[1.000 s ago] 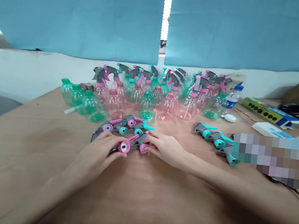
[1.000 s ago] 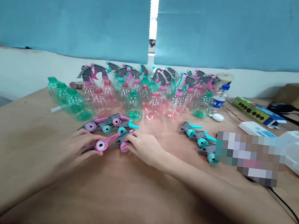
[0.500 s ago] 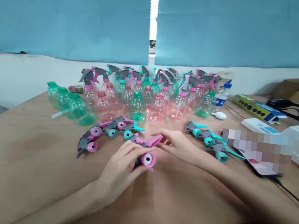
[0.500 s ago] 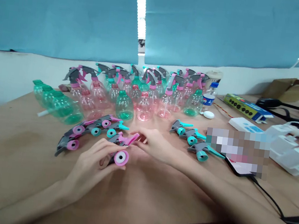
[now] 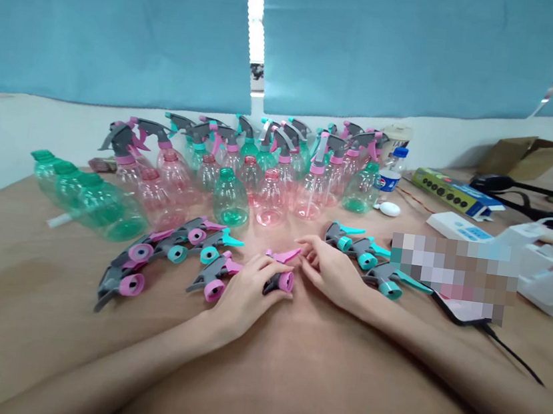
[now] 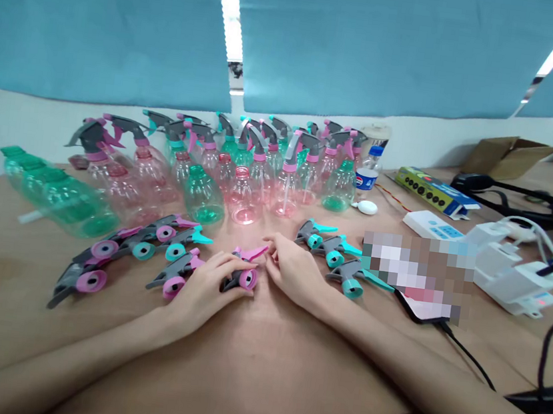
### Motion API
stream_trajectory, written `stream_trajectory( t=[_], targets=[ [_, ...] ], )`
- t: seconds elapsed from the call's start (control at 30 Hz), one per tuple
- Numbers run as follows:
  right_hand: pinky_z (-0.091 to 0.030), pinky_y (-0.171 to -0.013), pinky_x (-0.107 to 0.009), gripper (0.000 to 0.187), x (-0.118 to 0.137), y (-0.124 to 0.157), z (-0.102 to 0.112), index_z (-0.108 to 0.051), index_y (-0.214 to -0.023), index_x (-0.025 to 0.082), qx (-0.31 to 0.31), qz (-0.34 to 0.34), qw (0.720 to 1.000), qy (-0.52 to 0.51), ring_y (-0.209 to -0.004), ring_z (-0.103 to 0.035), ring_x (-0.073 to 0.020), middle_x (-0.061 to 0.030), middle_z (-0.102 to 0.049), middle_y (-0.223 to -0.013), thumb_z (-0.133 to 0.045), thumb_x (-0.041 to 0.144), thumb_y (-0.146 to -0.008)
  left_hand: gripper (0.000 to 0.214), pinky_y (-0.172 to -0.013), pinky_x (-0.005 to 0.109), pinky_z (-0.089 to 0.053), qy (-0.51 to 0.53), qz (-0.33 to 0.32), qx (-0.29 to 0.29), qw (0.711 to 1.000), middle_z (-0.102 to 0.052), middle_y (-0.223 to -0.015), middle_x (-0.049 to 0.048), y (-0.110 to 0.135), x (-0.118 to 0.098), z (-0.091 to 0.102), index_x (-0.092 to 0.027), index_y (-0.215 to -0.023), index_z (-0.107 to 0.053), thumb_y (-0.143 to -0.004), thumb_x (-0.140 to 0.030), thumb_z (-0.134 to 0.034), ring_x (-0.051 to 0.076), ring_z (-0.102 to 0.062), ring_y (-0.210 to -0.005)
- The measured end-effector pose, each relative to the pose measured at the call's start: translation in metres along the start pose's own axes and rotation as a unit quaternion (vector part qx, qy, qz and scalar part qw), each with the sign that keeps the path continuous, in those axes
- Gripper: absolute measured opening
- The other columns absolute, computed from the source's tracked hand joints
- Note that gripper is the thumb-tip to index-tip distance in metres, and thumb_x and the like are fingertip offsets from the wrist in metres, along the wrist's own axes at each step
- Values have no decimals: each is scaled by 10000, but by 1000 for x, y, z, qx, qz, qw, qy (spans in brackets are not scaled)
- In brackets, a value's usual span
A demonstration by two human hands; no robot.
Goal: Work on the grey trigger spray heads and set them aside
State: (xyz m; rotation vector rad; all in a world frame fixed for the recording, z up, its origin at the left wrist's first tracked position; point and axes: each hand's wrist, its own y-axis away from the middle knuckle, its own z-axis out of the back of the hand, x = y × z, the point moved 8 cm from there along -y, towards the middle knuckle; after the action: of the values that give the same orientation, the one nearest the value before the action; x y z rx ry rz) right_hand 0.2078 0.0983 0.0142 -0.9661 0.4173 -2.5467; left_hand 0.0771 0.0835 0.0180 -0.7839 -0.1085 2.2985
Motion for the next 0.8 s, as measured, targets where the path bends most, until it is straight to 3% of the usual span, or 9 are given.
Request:
stream_trajectory(
  t=[0.13, 0.33, 0.47, 0.63, 0.8],
  targets=[
    [-517, -718, -332, 328, 0, 5, 1, -471, -1171, 167, -23, -1, 998, -50, -816, -624, -191, -72, -621, -923, -492, 123, -846, 342, -912, 387, -448, 11, 2, 6, 1000, -610, -1093, 20, 2, 1, -1, -254, -1123, -597, -797, -210, -690, 243, -544, -1072],
    [-486, -595, -252, 159, 4, 12, 2, -515, -1051, 198, -9, -36, 987, -159, -688, -600, -140, -25, -624, -831, -475, 285, -925, 333, -925, 393, -439, 29, 17, 17, 999, -579, -1119, 31, 2, 2, -3, -261, -1179, -557, -856, -213, -619, 238, -529, -1083],
    [-452, -592, -253, 167, 8, 15, 7, -544, -1010, 199, -16, -19, 988, -150, -661, -572, -135, -22, -625, -809, -449, 319, -942, 291, -919, 376, -434, 62, 36, -4, 997, -561, -1129, 39, 2, 4, 2, -249, -1174, -551, -885, -236, -582, 224, -533, -1060],
    [-469, -726, -301, 160, 24, 18, 10, -553, -1018, 196, -1, 36, 991, -131, -802, -592, -167, -51, -659, -894, -427, 261, -943, 257, -851, 327, -456, 104, 32, -19, 994, -591, -1075, 30, 0, 4, 5, -247, -1177, -550, -921, -255, -521, 196, -568, -970],
    [-467, -759, -309, 137, 36, 20, 13, -546, -1017, 183, -7, 62, 993, -99, -813, -595, -170, -53, -669, -876, -458, 214, -917, 223, -822, 308, -459, 111, 8, -30, 993, -632, -971, 28, -1, 1, 7, -210, -1031, -635, -962, -268, -431, 183, -586, -916]
  ],
)
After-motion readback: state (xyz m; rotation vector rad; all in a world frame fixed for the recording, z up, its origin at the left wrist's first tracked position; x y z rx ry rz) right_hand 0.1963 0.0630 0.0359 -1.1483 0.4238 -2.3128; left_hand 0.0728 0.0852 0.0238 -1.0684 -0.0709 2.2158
